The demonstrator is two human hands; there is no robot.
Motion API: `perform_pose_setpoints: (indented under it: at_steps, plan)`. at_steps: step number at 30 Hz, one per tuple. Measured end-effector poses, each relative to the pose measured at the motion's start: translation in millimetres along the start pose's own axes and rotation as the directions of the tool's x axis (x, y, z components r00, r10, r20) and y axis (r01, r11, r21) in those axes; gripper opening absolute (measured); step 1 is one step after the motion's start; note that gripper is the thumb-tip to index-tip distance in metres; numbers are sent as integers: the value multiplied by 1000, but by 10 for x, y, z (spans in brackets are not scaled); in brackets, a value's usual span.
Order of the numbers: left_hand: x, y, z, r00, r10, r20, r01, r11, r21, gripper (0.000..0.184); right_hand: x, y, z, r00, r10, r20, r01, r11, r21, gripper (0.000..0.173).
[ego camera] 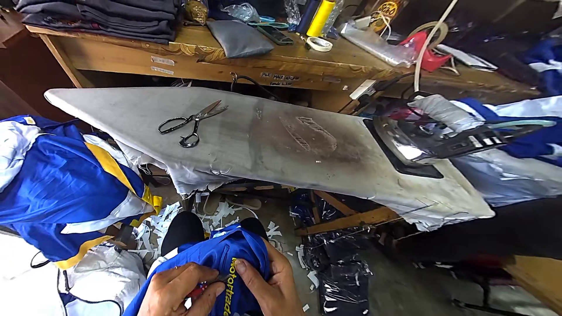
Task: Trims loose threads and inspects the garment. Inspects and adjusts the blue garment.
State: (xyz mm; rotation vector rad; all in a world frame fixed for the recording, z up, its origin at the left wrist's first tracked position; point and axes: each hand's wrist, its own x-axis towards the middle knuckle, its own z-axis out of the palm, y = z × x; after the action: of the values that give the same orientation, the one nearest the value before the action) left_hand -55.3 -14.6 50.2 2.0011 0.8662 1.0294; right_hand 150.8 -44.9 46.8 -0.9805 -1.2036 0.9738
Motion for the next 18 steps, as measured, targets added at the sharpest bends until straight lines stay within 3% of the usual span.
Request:
perform_pose_setpoints:
  at_steps: [18]
  plan:
    - [-45, -9, 32, 991, 105, -82, -90, 981, 173, 20, -1, 7, -4, 999, 35, -26, -34, 998, 55, 22]
